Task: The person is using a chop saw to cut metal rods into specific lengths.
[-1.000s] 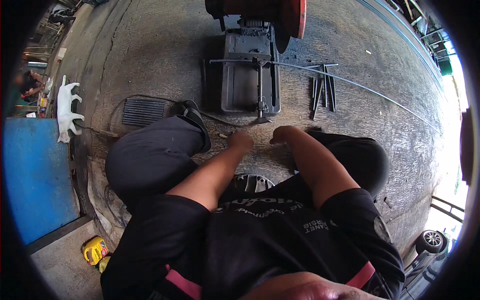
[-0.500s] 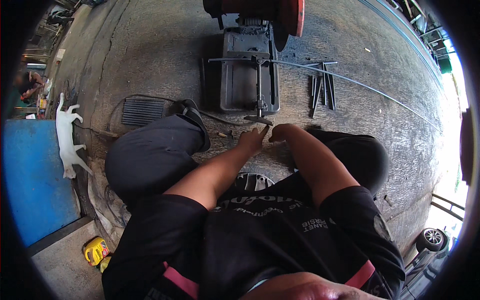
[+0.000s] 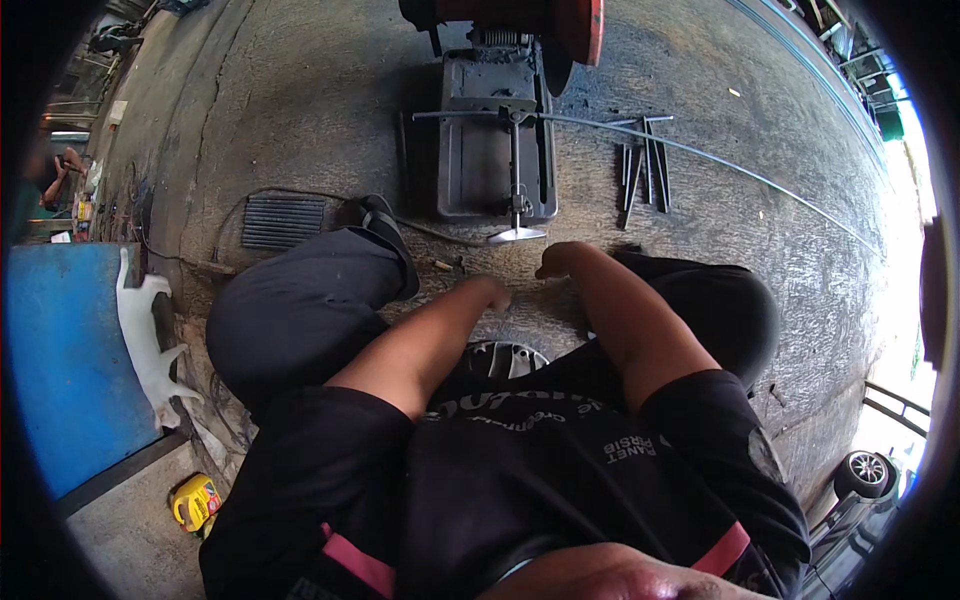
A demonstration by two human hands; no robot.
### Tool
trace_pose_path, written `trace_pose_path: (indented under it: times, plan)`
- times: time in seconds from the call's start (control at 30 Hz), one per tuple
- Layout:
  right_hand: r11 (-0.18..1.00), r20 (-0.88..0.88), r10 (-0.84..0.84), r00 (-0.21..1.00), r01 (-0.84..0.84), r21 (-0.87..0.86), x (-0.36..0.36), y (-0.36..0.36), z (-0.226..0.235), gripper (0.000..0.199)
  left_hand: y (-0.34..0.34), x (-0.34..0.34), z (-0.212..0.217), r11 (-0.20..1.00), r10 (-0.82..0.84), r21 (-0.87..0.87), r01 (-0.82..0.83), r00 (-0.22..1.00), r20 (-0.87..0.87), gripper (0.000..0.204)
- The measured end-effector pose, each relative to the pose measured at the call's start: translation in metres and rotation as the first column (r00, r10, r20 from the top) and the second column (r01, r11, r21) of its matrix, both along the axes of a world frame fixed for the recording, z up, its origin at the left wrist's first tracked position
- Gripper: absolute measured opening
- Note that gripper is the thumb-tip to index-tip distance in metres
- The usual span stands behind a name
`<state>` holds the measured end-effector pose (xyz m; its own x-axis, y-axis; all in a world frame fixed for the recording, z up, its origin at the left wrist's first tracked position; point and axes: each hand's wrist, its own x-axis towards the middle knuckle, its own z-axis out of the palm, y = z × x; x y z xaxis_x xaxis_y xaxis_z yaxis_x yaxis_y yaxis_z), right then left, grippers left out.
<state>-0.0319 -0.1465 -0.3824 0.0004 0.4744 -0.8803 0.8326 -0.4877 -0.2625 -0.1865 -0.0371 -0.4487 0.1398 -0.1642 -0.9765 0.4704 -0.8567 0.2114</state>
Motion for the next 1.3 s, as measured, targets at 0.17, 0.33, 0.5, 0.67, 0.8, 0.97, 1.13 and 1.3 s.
trace_pose_path:
  times: [0.17,0.33,0.5,0.67,0.8,0.97,1.13,1.3]
  plan:
    - [0.999,0.004,-0.026,1.0,0.026,0.045,-0.002,-0.003,-0.005,0.056,-0.02,0.016,0.069,0.97,0.182,-0.005,-0.242,0.717,0.672,0.061]
    - [0.999,-0.036,-0.047,0.998,0.047,0.007,0.001,-0.001,-0.007,0.057,-0.025,0.017,0.115,0.895,0.186,0.137,-0.425,0.634,0.751,0.077]
    - [0.998,0.012,0.009,1.0,-0.01,0.065,-0.002,0.0,0.003,0.057,0.003,-0.007,0.079,0.933,-0.239,0.33,0.142,0.931,0.275,0.046]
    - [0.994,0.029,-0.004,1.0,0.0,0.113,-0.004,-0.001,0.014,0.056,0.006,-0.003,0.053,0.979,-0.195,0.115,0.17,0.943,0.268,0.045]
    - [1.0,0.008,0.009,1.0,-0.009,0.024,0.001,-0.001,0.016,0.055,-0.024,0.01,0.08,0.981,0.118,0.048,-0.19,0.767,0.631,0.06]
    - [0.991,-0.087,-0.026,0.996,0.037,0.127,0.001,-0.006,0.016,0.054,-0.032,0.015,0.112,0.969,0.029,0.145,-0.2,0.675,0.737,0.076]
    - [1.0,-0.024,-0.003,1.0,0.003,0.031,-0.001,-0.003,0.017,0.054,-0.008,-0.008,0.075,0.848,0.042,0.286,-0.446,0.595,0.803,0.072]
    - [0.997,-0.016,-0.067,0.998,0.067,0.048,-0.001,-0.001,0.017,0.057,0.019,-0.023,0.048,0.993,-0.112,0.052,0.108,0.989,0.093,0.049]
